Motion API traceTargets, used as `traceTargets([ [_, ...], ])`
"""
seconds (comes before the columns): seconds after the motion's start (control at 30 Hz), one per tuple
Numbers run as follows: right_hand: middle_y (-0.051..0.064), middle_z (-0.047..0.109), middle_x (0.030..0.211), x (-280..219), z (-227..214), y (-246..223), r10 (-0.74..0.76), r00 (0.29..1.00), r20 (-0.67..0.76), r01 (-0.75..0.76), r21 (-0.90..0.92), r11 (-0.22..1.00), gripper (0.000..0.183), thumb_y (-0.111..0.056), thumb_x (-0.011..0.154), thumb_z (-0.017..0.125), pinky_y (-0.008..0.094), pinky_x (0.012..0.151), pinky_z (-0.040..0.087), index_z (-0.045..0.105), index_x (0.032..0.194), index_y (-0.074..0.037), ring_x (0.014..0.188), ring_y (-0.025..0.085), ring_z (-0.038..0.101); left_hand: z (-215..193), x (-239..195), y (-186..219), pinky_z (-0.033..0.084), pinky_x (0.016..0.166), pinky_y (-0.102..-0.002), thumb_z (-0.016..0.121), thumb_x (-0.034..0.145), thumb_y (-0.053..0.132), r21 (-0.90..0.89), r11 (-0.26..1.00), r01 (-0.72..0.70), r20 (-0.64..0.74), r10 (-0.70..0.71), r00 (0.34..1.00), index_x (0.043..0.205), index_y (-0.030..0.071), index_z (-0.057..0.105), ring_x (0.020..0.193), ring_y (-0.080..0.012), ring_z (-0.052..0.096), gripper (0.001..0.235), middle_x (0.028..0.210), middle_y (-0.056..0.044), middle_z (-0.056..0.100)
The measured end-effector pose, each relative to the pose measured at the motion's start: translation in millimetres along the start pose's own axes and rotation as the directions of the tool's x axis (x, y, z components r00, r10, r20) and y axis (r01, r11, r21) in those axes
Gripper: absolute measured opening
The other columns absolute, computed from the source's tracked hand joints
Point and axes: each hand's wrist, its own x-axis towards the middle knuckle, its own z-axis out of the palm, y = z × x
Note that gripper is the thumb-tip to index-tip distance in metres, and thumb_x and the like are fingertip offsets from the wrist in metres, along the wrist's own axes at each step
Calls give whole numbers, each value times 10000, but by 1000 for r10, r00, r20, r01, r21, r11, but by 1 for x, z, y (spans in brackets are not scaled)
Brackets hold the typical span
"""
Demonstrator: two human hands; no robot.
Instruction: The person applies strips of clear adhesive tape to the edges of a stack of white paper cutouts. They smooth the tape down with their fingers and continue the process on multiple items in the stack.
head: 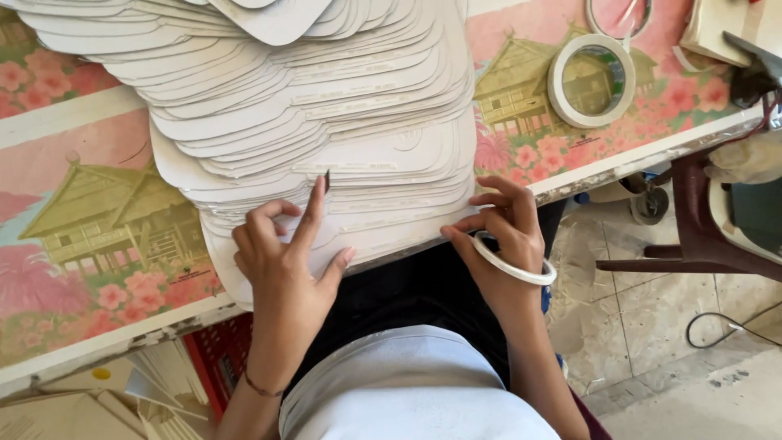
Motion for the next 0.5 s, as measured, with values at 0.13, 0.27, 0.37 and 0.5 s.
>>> traceTargets([
  [0.13,130,558,1395,-4,10,6,31,1000,1,-31,-57,998,151,-87,921,902,342,953,599,767,886,-29,1103,244,686,23,12,13,455,963,-454,1050,754,448,5,996,-87,-37,87,996,1728,408,352,1171,-285,495,1199,1365,-109,488],
  [0.27,147,553,1378,3,-1,-11,-37,999,-4,37,-91,995,154,-84,952,882,373,928,583,737,907,-56,1114,276,680,25,11,35,488,915,-428,967,826,599,66,981,-185,1,185,983,1738,377,332,1155,-273,481,1133,1332,-107,481],
  [0.37,160,510,1350,14,-15,-27,-95,994,-49,93,-44,995,114,-81,968,893,336,918,564,790,980,-34,1132,263,644,6,6,45,491,904,-410,708,1083,557,29,926,-376,67,374,925,1726,314,359,1128,-275,528,771,1369,-99,495],
  [0.5,184,499,1348,23,-24,-47,-188,978,-95,185,-38,982,129,-41,996,889,341,898,570,765,1000,-7,1100,271,629,-18,21,37,454,737,-313,805,1017,-45,352,878,-325,-100,380,919,1598,313,611,926,-167,557,710,1091,36,667],
])
